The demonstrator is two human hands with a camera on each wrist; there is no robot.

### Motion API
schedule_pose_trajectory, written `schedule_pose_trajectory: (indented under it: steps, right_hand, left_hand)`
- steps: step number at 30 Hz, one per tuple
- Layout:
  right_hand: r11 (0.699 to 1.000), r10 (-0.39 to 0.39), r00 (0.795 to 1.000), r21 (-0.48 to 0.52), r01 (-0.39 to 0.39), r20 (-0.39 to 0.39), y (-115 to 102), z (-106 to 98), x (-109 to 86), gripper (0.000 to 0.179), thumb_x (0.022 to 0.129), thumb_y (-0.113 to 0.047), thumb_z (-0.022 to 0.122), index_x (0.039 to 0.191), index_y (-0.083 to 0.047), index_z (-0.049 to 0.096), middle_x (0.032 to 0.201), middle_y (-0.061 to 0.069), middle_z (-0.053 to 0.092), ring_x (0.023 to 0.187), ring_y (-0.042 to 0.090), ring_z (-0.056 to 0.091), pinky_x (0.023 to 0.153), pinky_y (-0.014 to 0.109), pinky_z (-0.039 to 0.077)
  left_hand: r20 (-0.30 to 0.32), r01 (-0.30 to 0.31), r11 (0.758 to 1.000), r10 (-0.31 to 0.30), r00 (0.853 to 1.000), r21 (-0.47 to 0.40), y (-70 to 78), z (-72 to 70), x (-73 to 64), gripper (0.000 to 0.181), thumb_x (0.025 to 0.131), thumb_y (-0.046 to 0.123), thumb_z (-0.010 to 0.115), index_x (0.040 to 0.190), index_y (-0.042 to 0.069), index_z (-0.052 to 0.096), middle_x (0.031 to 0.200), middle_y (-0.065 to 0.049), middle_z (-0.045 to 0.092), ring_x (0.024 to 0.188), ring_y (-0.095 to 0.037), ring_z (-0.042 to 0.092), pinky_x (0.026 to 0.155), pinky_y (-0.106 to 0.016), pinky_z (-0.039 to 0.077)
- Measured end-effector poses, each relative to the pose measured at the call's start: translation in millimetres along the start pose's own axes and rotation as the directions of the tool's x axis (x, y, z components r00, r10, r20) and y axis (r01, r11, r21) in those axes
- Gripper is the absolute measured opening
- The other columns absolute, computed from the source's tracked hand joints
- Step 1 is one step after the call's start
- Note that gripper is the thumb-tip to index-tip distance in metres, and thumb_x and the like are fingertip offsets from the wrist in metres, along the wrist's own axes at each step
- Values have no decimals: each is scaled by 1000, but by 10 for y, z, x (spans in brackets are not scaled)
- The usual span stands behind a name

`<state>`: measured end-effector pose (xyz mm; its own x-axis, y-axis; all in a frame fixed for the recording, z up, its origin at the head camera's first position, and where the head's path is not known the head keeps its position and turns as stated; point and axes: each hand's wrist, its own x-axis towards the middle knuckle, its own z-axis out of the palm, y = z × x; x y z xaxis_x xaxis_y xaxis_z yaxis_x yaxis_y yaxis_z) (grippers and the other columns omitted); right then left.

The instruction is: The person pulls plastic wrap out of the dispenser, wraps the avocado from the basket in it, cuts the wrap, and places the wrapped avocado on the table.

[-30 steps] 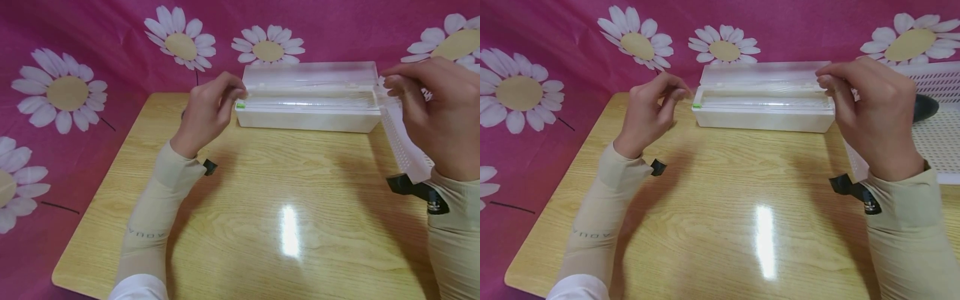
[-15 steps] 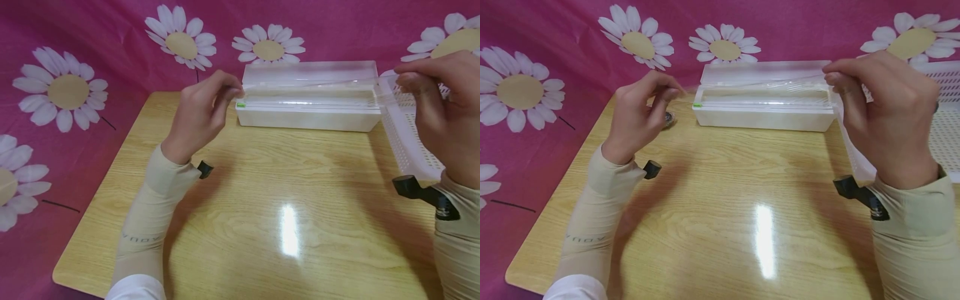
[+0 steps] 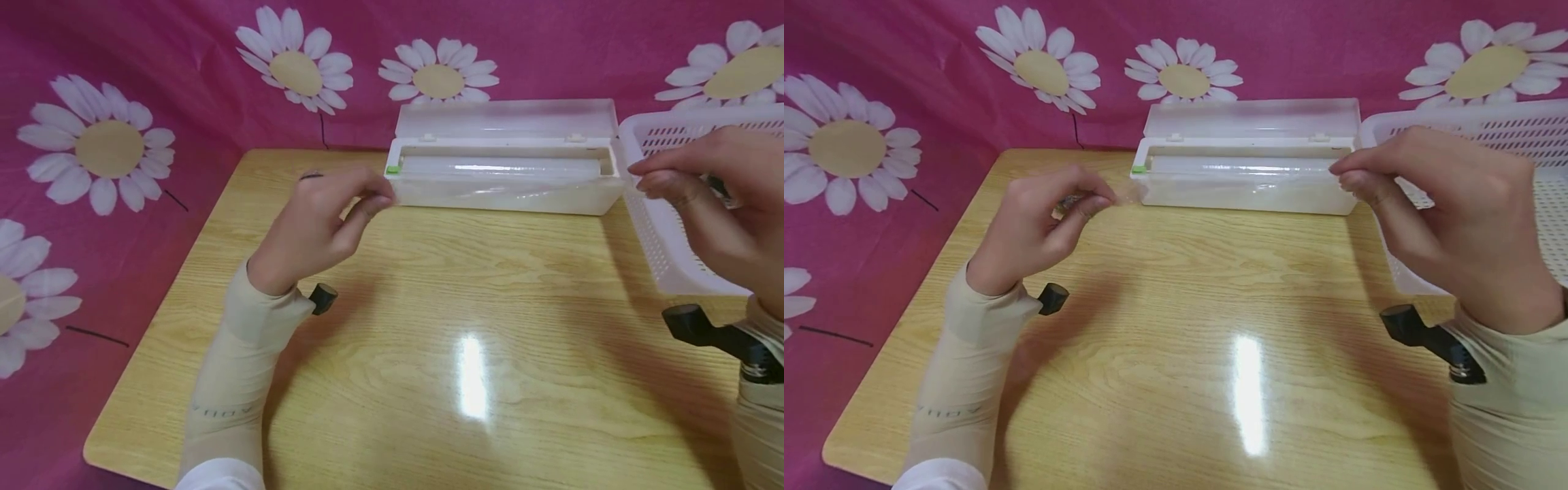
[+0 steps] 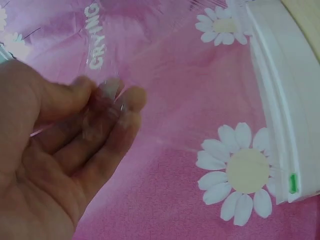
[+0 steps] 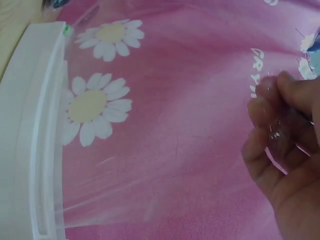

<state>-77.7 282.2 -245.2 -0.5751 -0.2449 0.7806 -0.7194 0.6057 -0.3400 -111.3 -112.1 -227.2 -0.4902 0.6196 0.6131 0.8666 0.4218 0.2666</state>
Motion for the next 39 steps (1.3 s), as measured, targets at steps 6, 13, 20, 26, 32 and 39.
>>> schedule_pose_trajectory:
  steps: [6, 13, 20, 26, 32, 39]
  right_hand:
    - [982, -84, 987, 177, 58, 141, 70, -12, -101, 13, 88, -3, 68, 93, 7, 74, 82, 7, 73, 84, -8, 59, 82, 5, 41]
    - [970, -135, 951, 234, 69, 278, 62, -32, -208, 15, 80, -1, 75, 95, -1, 75, 87, 3, 75, 80, -5, 61, 75, 5, 42]
    - [951, -187, 932, 294, 93, 310, 54, 13, -281, 17, 77, -2, 77, 93, -6, 75, 83, -3, 72, 73, -5, 57, 68, 7, 41]
    - [921, -239, 926, 370, 120, 294, 57, 64, -313, 12, 79, -3, 76, 92, -4, 75, 82, -4, 71, 73, -4, 57, 67, 7, 41]
    - [976, -177, 875, 196, 97, 451, -150, 38, -225, 30, 73, -4, 80, 94, -24, 73, 85, -19, 65, 71, -16, 47, 61, 5, 39]
    - [985, -158, 792, 149, 86, 590, -259, 109, -179, 50, 68, -2, 82, 94, -40, 64, 86, -29, 59, 70, -16, 45, 55, 3, 35]
  left_hand:
    - [126, 32, 997, -22, 992, -76, 4, -4, -124, 8, 91, 9, 66, 95, 3, 68, 86, -4, 71, 73, -7, 62, 71, -22, 53]
    - [219, 42, 995, -22, 976, -88, 18, -3, -176, 7, 90, 9, 66, 96, 4, 68, 89, -3, 73, 78, -8, 65, 72, -24, 55]
    - [306, 81, 994, -54, 950, -77, 50, 2, -182, 8, 92, 13, 65, 97, 7, 68, 90, 0, 73, 81, -6, 65, 78, -27, 56]
    - [383, 93, 994, -67, 921, -50, 74, 15, -188, 7, 94, 16, 63, 95, 10, 68, 87, 4, 70, 75, -4, 59, 73, -22, 53]
    - [477, 113, 992, -70, 876, -62, 50, 41, -188, 6, 93, 15, 64, 96, 13, 69, 90, 6, 69, 77, -3, 60, 75, -22, 54]
    - [573, 135, 988, -71, 817, -70, 18, 66, -192, 7, 92, 15, 65, 96, 15, 71, 92, 7, 69, 82, -3, 61, 79, -25, 55]
